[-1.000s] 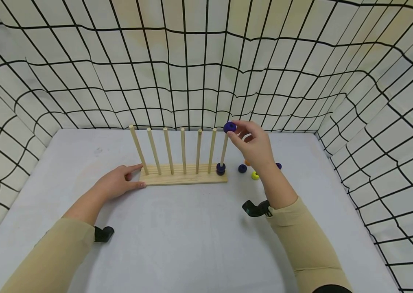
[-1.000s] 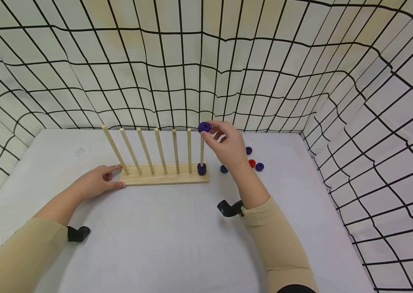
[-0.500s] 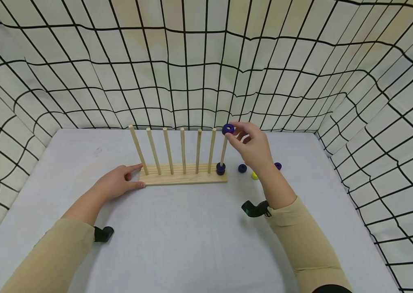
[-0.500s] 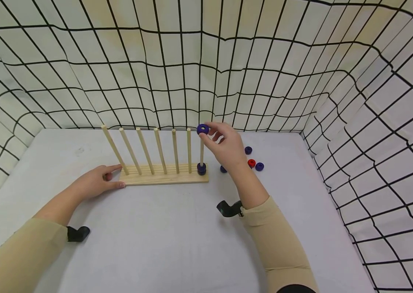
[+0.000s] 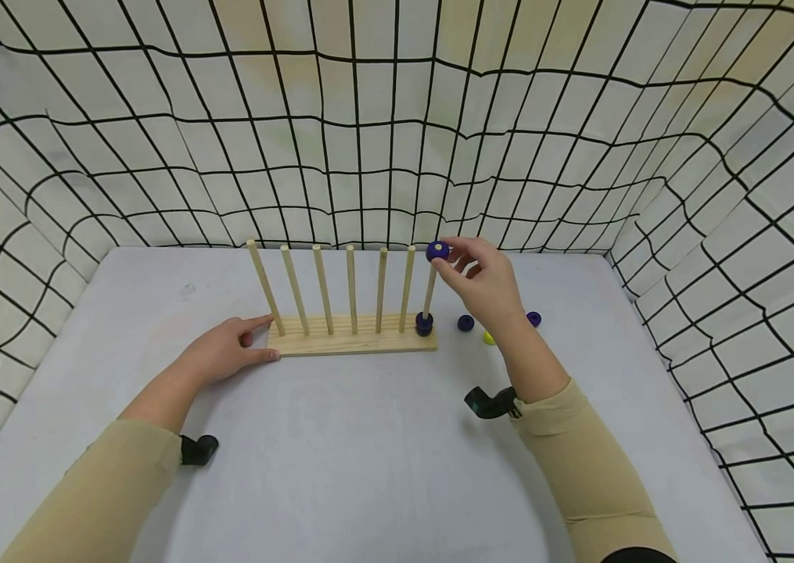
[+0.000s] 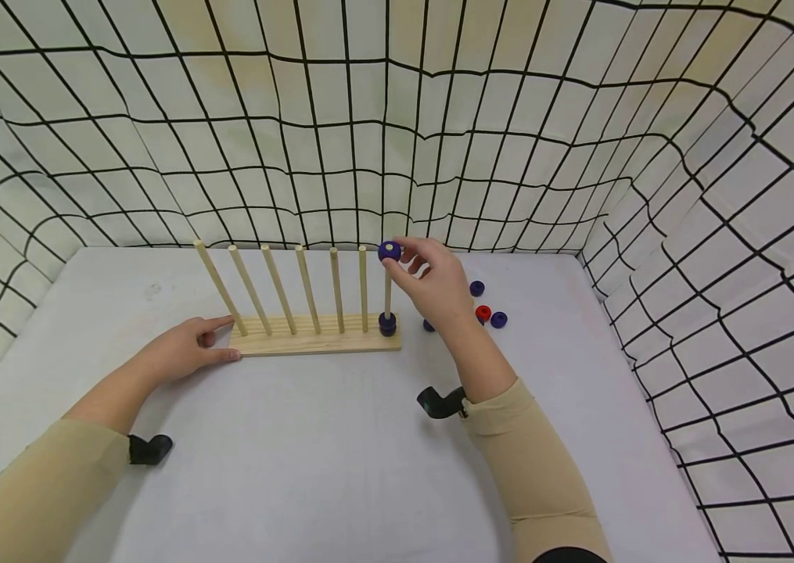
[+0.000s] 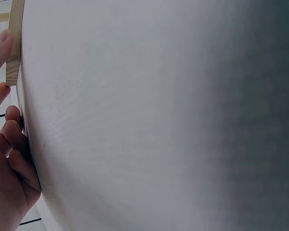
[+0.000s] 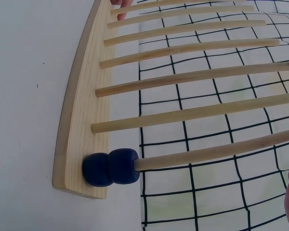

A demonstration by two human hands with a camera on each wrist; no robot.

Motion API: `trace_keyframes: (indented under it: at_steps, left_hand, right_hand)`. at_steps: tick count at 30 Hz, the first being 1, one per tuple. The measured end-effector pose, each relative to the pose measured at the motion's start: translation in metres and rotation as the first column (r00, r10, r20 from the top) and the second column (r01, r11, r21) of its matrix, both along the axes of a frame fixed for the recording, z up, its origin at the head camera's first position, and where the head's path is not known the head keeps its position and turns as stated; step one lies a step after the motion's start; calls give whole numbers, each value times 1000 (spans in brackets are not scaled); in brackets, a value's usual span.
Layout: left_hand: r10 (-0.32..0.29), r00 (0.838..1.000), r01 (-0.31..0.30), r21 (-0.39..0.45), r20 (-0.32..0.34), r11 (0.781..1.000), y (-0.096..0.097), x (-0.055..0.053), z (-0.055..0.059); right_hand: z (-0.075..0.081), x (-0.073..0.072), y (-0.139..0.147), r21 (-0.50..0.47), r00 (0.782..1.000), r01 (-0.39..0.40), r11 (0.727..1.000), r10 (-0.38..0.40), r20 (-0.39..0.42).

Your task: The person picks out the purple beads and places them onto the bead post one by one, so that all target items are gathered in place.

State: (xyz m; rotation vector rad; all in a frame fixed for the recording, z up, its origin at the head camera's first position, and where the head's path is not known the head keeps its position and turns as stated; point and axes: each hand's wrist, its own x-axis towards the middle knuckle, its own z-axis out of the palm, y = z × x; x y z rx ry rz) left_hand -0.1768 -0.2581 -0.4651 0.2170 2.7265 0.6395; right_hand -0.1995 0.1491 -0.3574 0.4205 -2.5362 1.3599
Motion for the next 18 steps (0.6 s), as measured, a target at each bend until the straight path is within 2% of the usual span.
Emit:
trace_keyframes:
  at_steps: [18]
  left_hand:
    - [7,1000,-7,6,15,1000,1,1,3]
  right_hand:
    - [0,1,0,9,1000,4,1000,-4,-19]
